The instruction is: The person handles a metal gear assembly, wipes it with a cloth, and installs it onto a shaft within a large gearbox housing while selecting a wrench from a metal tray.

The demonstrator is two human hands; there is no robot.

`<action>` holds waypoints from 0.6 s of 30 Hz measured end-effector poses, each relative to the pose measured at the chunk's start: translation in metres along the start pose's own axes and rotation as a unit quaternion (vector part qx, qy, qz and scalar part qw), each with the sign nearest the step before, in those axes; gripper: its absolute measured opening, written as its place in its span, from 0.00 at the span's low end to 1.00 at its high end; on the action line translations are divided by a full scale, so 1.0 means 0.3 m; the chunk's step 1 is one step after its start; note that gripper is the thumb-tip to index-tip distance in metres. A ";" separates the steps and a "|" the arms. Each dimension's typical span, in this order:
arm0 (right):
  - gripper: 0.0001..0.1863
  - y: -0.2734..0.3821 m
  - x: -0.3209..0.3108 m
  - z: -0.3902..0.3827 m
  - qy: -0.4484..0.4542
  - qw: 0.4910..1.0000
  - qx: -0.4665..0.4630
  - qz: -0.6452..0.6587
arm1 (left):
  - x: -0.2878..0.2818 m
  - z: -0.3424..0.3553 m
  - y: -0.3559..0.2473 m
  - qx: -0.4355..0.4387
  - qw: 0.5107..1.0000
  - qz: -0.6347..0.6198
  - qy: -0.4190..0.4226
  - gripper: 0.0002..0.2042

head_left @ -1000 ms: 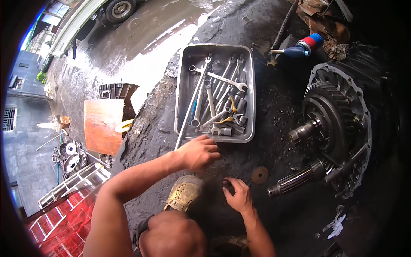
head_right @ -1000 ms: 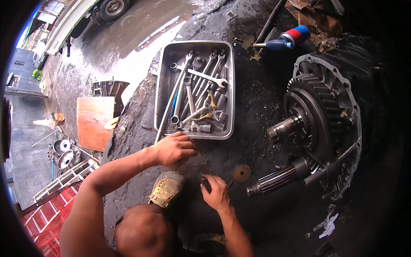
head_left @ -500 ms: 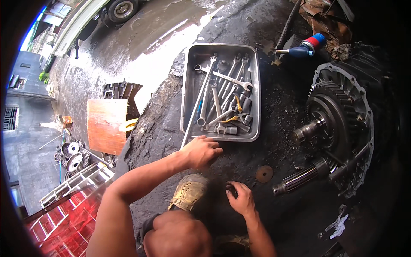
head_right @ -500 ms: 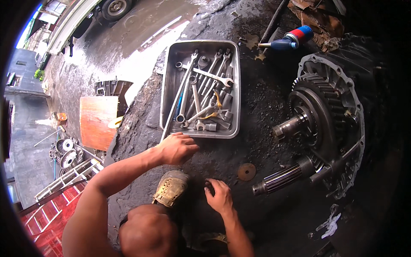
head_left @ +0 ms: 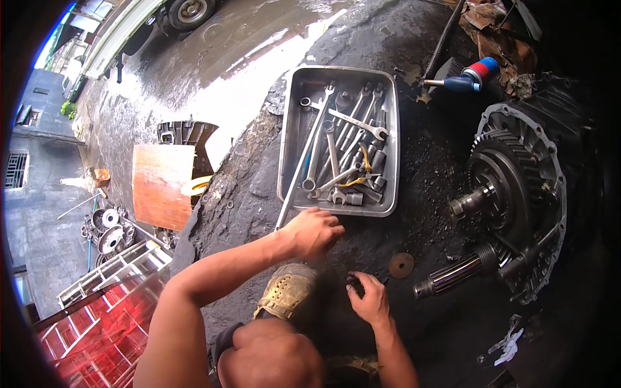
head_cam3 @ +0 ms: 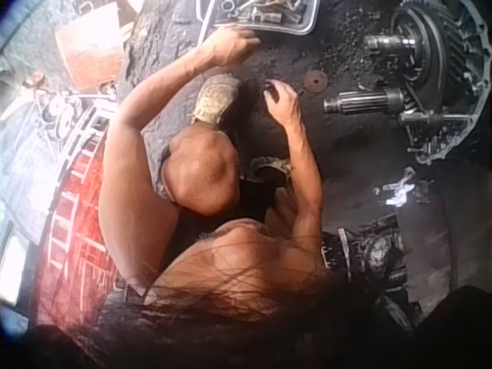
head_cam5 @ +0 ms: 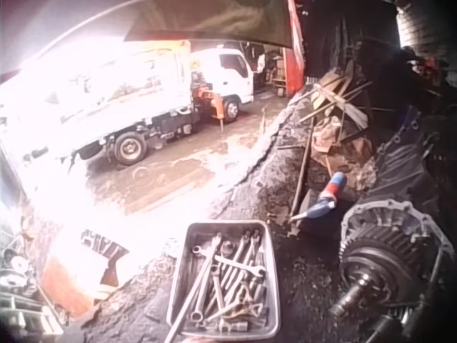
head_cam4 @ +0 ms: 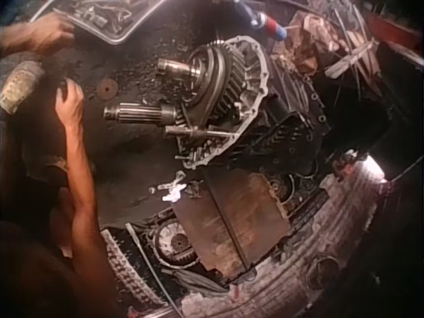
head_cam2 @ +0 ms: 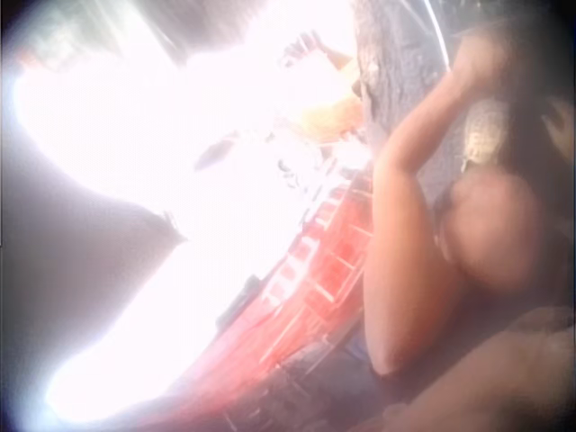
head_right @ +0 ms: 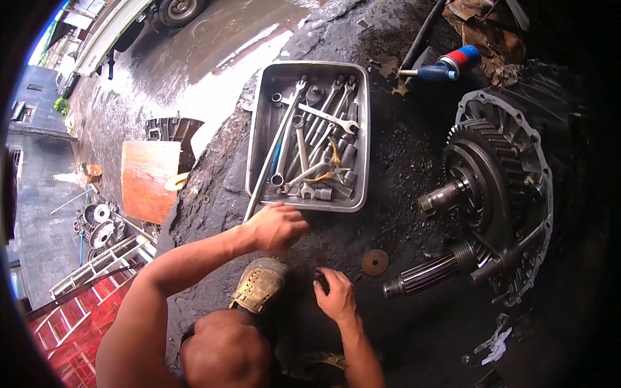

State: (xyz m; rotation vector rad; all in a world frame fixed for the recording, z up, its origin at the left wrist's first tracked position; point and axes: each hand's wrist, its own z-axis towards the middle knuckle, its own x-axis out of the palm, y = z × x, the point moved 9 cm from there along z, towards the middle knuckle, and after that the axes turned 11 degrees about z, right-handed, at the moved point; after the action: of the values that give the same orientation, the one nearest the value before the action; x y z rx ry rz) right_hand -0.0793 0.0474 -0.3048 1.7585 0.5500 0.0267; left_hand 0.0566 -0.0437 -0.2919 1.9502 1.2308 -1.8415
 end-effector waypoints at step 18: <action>0.15 -0.007 0.006 0.010 -0.015 1.000 -0.006 0.017 | -0.087 0.208 0.395 -0.291 0.948 0.081 -0.097 0.11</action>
State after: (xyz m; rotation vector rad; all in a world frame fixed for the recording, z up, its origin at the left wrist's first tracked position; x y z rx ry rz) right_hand -0.0774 0.0455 -0.3080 1.7544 0.4964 0.0270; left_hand 0.0923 -0.1702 -0.3280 1.4596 1.3118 -1.3439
